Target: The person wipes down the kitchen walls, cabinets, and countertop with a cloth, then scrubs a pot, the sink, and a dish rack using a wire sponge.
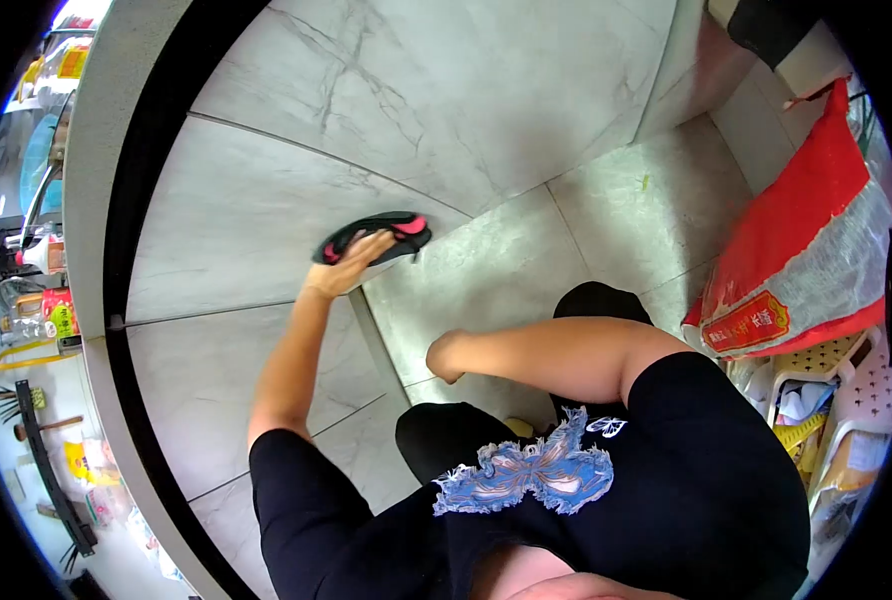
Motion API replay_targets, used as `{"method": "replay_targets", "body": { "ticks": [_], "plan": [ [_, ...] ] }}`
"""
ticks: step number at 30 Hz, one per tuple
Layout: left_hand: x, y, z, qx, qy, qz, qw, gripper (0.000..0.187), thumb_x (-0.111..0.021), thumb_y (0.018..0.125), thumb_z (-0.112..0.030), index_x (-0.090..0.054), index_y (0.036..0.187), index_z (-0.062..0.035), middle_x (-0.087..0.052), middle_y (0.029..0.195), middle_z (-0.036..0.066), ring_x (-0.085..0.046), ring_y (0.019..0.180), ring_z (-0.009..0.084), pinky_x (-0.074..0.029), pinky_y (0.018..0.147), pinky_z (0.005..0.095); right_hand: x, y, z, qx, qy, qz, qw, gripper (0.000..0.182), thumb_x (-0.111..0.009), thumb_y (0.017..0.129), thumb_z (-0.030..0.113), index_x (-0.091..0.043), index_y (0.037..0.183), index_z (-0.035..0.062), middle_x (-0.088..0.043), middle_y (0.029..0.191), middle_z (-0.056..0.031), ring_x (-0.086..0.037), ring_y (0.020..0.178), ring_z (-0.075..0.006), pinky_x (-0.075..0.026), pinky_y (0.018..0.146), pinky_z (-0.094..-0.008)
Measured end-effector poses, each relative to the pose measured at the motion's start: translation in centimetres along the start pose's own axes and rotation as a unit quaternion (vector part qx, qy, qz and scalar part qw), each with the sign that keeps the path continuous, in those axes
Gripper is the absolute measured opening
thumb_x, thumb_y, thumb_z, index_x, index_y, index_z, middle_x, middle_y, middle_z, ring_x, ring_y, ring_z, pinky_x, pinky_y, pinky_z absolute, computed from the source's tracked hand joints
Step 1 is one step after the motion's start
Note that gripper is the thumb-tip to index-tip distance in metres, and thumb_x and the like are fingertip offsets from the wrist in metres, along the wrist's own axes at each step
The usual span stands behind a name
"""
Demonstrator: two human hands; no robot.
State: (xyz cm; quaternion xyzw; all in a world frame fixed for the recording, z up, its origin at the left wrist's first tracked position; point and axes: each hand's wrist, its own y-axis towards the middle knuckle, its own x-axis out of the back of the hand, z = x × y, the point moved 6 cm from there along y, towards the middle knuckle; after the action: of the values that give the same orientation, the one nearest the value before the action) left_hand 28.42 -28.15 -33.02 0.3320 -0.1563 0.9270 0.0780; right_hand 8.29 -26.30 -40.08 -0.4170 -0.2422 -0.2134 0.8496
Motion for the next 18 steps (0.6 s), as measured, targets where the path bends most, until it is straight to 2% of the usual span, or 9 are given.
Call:
{"method": "replay_targets", "body": {
  "ticks": [2, 6, 9, 10, 11, 13, 14, 15, 18],
  "plan": [
    [1.3, -2.8, 2.7, 0.060, -0.081, -0.065, 0.993, 0.064, -0.050, 0.094, -0.015, -0.042, 0.156, -0.0259, -0.035, 0.163, -0.006, -0.032, 0.149, 0.0092, -0.023, 0.123, 0.0385, 0.2, 0.2, -0.3, 0.014, 0.004, 0.000, 1.000, 0.027, -0.071, 0.087, 0.028, -0.079, 0.103, 0.0078, -0.075, 0.106, -0.0125, -0.070, 0.100, -0.0312, -0.055, 0.082, -0.0482],
    [10.2, 1.2, 9.0, 0.149, -0.056, -0.105, 0.982, 0.065, -0.062, 0.086, -0.024, -0.052, 0.150, -0.0316, -0.050, 0.152, -0.010, -0.044, 0.142, 0.0093, -0.025, 0.120, 0.0450, 1.1, -1.1, -0.6, 0.043, -0.003, 0.019, 0.999, 0.031, -0.069, 0.087, 0.031, -0.078, 0.101, 0.0048, -0.075, 0.104, -0.0149, -0.070, 0.100, -0.0314, -0.055, 0.083, -0.0479],
    [16.2, 8.5, 12.3, 0.207, 0.002, -0.137, 0.969, 0.090, -0.080, 0.060, -0.040, -0.053, 0.146, -0.0408, -0.056, 0.140, -0.014, -0.049, 0.136, 0.0103, -0.024, 0.120, 0.0518, 1.0, -0.4, -1.9, 0.041, -0.004, 0.012, 0.999, 0.033, -0.071, 0.086, 0.033, -0.078, 0.098, 0.0029, -0.075, 0.100, -0.0158, -0.070, 0.097, -0.0320, -0.055, 0.082, -0.0478],
    [17.7, 11.2, 12.6, 0.194, 0.035, -0.129, 0.972, 0.087, -0.078, 0.067, -0.043, -0.049, 0.149, -0.0404, -0.050, 0.148, -0.011, -0.045, 0.140, 0.0110, -0.022, 0.122, 0.0522, 0.7, 0.8, -2.4, 0.043, -0.001, -0.017, 0.999, 0.033, -0.071, 0.086, 0.033, -0.078, 0.096, 0.0025, -0.075, 0.099, -0.0159, -0.070, 0.095, -0.0322, -0.055, 0.082, -0.0480],
    [17.3, 13.8, 12.3, 0.167, -0.001, -0.145, 0.975, 0.086, -0.073, 0.076, -0.044, -0.042, 0.155, -0.0315, -0.042, 0.157, -0.004, -0.038, 0.147, 0.0151, -0.021, 0.124, 0.0523, 0.3, 1.7, -2.9, 0.031, 0.018, -0.007, 0.999, 0.034, -0.070, 0.087, 0.034, -0.078, 0.094, 0.0020, -0.075, 0.100, -0.0167, -0.070, 0.095, -0.0328, -0.054, 0.083, -0.0486],
    [16.0, 20.1, 10.4, 0.145, 0.202, -0.209, 0.946, 0.081, -0.066, 0.086, -0.036, -0.035, 0.158, -0.0155, -0.032, 0.163, 0.003, -0.026, 0.152, 0.0218, -0.019, 0.127, 0.0519, 0.8, 1.2, -1.7, 0.039, 0.003, 0.031, 0.999, 0.035, -0.069, 0.087, 0.035, -0.078, 0.098, 0.0019, -0.074, 0.101, -0.0171, -0.070, 0.096, -0.0331, -0.054, 0.083, -0.0492],
    [18.0, 21.8, 10.7, 0.122, 0.094, -0.245, 0.957, 0.077, -0.063, 0.089, -0.031, -0.034, 0.158, -0.0116, -0.030, 0.164, 0.004, -0.022, 0.153, 0.0233, -0.019, 0.127, 0.0514, 1.1, 0.9, -1.6, 0.031, 0.004, 0.060, 0.998, 0.037, -0.068, 0.088, 0.035, -0.077, 0.101, 0.0019, -0.074, 0.103, -0.0176, -0.070, 0.097, -0.0334, -0.054, 0.084, -0.0498],
    [18.3, 23.8, 10.7, 0.122, 0.088, -0.255, 0.955, 0.072, -0.059, 0.092, -0.026, -0.035, 0.157, -0.0121, -0.030, 0.164, 0.004, -0.022, 0.153, 0.0231, -0.018, 0.128, 0.0503, 0.4, 1.9, -1.7, 0.045, 0.012, 0.074, 0.996, 0.044, -0.067, 0.089, 0.036, -0.073, 0.115, 0.0020, -0.073, 0.111, -0.0178, -0.068, 0.104, -0.0333, -0.053, 0.090, -0.0478],
    [19.7, 24.0, 11.6, 0.113, 0.053, -0.272, 0.954, 0.059, -0.051, 0.094, -0.018, -0.043, 0.152, -0.0079, -0.035, 0.161, 0.007, -0.020, 0.154, 0.0270, -0.015, 0.129, 0.0495, -1.0, 3.7, -2.5, 0.074, 0.007, 0.048, 0.996, 0.051, -0.067, 0.089, 0.038, -0.068, 0.126, 0.0033, -0.072, 0.116, -0.0177, -0.066, 0.111, -0.0332, -0.051, 0.096, -0.0450]
  ]
}}
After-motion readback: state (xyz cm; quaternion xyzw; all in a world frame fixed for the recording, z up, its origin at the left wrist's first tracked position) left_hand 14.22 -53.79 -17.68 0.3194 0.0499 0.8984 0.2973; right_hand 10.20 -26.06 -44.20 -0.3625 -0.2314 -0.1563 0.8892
